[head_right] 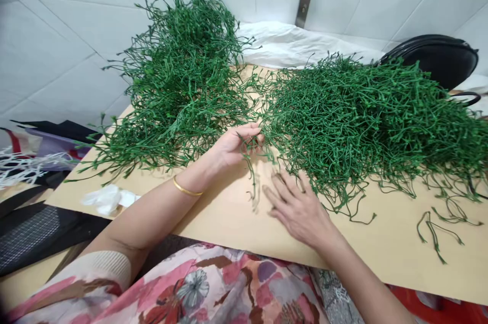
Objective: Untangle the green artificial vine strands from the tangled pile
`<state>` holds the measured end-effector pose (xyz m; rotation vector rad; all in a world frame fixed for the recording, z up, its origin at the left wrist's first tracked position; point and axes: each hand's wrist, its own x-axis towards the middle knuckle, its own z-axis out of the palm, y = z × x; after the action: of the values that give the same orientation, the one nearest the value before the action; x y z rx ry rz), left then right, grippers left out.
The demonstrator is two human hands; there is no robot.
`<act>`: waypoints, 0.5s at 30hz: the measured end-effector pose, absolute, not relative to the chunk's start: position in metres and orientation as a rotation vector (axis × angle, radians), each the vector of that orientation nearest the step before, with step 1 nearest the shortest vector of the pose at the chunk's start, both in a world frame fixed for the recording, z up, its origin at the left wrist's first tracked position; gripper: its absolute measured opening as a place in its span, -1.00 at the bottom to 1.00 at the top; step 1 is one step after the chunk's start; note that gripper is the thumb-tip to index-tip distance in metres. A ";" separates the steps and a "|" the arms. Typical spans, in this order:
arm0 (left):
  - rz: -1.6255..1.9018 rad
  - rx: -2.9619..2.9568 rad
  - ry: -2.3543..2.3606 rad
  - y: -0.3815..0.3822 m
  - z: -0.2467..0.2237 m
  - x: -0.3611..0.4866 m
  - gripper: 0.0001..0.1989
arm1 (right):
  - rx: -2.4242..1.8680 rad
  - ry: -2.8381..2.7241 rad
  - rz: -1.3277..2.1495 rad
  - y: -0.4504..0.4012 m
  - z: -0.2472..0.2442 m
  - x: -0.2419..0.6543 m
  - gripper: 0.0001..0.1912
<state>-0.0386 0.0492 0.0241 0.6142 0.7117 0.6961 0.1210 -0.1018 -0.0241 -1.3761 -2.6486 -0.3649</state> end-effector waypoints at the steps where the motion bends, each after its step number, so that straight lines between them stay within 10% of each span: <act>1: 0.637 0.612 0.677 0.047 0.024 -0.039 -0.87 | -1.423 -2.626 -0.431 -0.093 -0.025 0.127 -0.53; 15: 0.529 0.735 0.643 0.038 0.013 -0.030 -0.80 | -1.527 -2.510 -0.567 -0.022 -0.019 0.183 -0.70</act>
<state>-0.0296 0.0375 0.0127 0.7347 0.6427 0.5290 0.1830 -0.0222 -0.0192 -1.5267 -2.5100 -0.5669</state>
